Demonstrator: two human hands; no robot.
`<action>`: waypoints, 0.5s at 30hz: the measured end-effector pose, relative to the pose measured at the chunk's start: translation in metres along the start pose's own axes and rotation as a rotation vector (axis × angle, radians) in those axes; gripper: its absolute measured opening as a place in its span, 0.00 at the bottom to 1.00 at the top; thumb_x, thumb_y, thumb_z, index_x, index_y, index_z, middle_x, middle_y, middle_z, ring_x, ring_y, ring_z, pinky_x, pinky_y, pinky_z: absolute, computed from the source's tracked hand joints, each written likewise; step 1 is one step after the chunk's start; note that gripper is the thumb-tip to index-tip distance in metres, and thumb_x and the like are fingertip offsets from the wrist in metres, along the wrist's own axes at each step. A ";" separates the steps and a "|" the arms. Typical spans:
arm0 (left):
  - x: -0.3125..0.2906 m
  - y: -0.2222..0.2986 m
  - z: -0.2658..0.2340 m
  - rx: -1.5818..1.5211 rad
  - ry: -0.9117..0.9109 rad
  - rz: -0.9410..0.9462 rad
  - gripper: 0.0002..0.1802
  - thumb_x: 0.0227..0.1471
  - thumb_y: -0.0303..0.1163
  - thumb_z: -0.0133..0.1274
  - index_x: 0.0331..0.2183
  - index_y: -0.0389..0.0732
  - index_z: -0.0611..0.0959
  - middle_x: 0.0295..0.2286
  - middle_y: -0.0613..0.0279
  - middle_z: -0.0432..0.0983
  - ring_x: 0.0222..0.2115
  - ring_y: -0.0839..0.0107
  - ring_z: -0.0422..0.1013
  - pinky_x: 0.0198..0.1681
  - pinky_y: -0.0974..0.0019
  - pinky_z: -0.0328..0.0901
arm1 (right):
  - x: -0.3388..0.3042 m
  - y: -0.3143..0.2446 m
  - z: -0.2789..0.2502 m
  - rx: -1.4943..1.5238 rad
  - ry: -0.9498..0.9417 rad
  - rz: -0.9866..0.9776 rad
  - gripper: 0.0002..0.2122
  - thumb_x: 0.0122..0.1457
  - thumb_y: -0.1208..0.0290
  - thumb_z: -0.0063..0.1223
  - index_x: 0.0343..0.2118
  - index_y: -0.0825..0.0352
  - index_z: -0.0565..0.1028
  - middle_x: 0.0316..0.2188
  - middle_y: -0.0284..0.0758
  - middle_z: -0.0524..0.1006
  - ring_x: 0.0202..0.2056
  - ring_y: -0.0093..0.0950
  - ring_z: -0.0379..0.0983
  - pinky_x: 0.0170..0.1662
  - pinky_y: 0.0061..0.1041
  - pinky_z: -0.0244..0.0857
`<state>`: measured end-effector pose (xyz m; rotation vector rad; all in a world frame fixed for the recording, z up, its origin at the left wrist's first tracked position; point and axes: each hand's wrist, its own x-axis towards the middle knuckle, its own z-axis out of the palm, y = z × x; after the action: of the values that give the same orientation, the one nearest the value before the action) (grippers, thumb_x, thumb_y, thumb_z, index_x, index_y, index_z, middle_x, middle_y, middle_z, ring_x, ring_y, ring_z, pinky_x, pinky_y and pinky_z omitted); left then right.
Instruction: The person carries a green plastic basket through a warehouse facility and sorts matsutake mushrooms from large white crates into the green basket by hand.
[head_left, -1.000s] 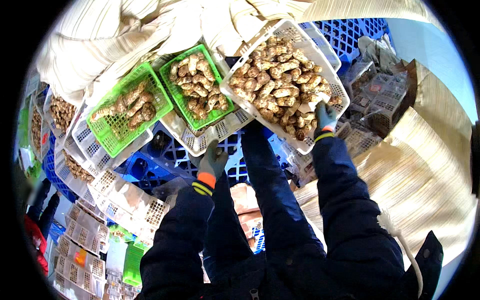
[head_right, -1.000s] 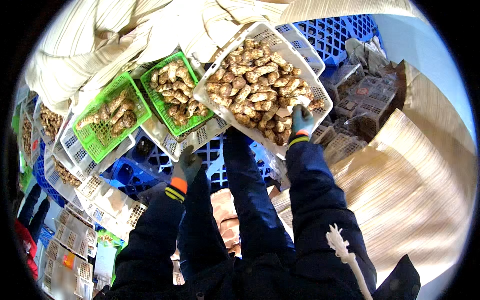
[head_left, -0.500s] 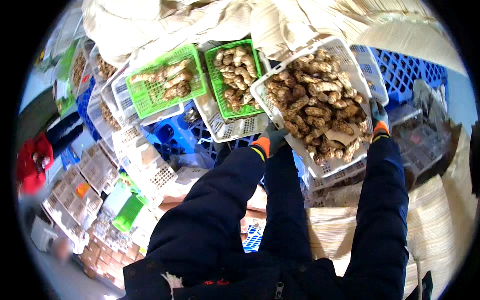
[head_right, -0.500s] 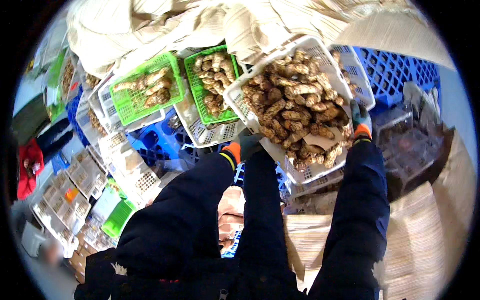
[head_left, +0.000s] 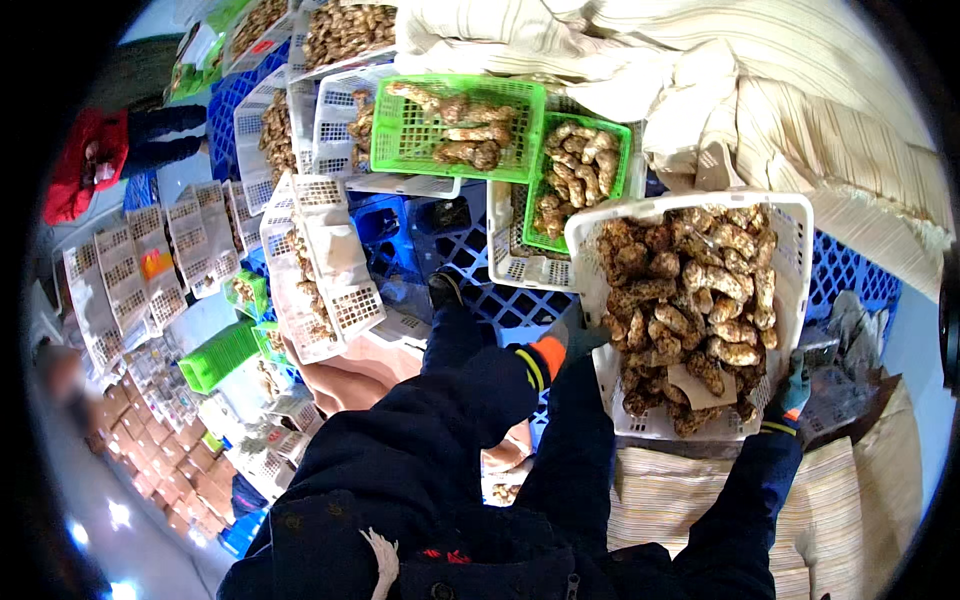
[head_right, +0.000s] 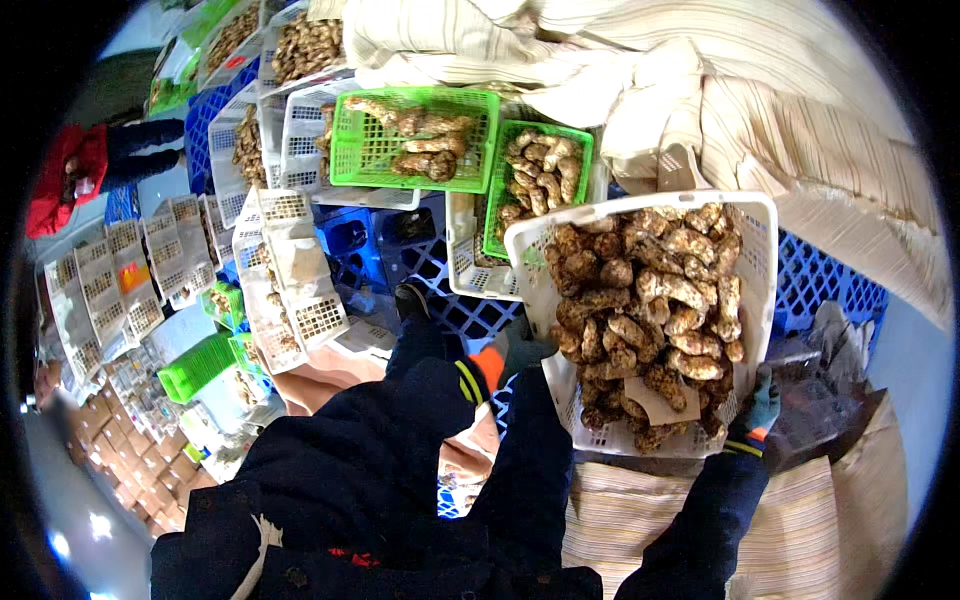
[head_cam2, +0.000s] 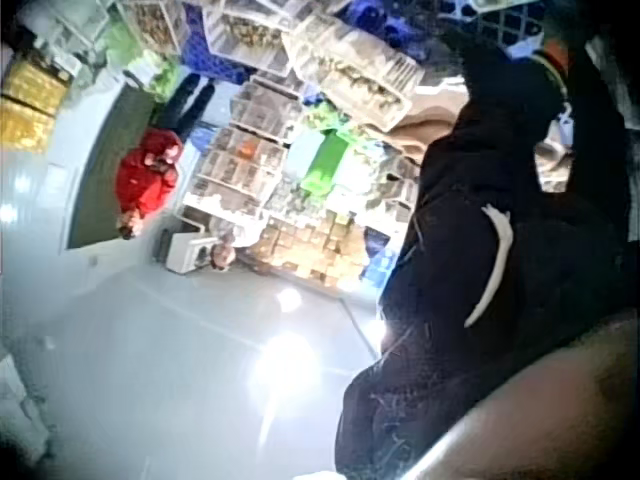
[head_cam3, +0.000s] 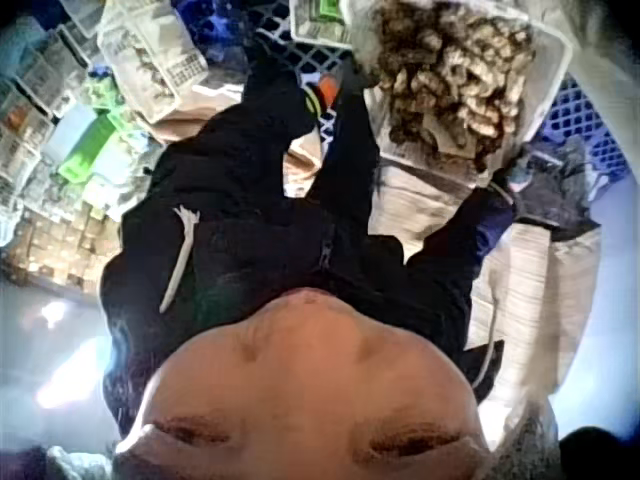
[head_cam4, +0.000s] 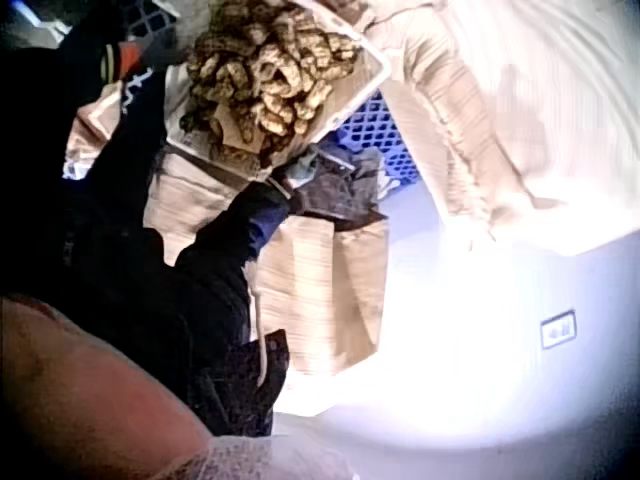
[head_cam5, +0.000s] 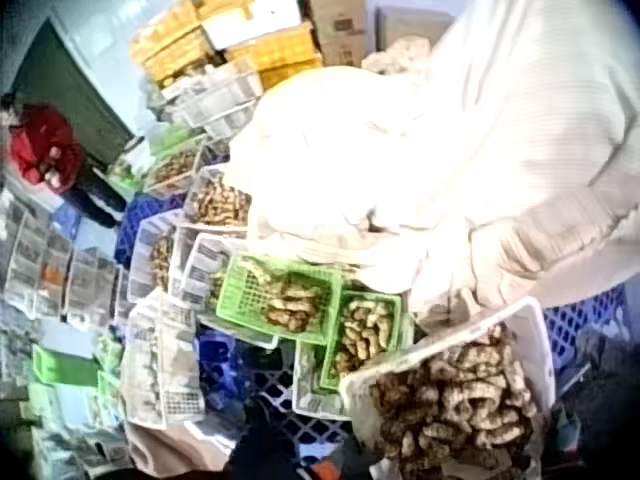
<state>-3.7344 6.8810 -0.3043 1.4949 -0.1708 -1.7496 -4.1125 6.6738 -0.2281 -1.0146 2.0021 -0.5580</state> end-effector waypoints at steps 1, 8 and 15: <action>-0.015 0.014 -0.004 -0.024 -0.003 0.030 0.35 0.33 0.32 0.59 0.45 0.34 0.65 0.37 0.57 0.70 0.36 0.70 0.66 0.38 0.66 0.62 | -0.014 -0.022 0.009 0.058 -0.053 -0.060 0.14 0.52 0.61 0.50 0.34 0.69 0.75 0.22 0.24 0.69 0.21 0.16 0.60 0.25 0.15 0.53; -0.131 0.059 -0.040 -0.134 0.162 0.091 0.24 0.39 0.34 0.58 0.40 0.36 0.71 0.30 0.61 0.72 0.29 0.74 0.67 0.31 0.68 0.64 | -0.087 -0.153 0.051 -0.085 -0.327 -0.381 0.07 0.49 0.68 0.55 0.23 0.67 0.74 0.18 0.22 0.68 0.19 0.13 0.58 0.24 0.12 0.51; -0.243 0.092 -0.034 -0.333 0.541 0.326 0.15 0.40 0.28 0.56 0.33 0.33 0.73 0.23 0.64 0.72 0.22 0.78 0.66 0.22 0.72 0.62 | -0.140 -0.262 0.092 -0.273 -0.676 -0.621 0.11 0.47 0.74 0.54 0.34 0.71 0.73 0.28 0.28 0.73 0.28 0.15 0.64 0.33 0.16 0.58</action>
<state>-3.6676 6.9889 -0.0748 1.5311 0.1443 -1.0157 -3.8677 6.6337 -0.0404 -1.7388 1.1657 -0.1972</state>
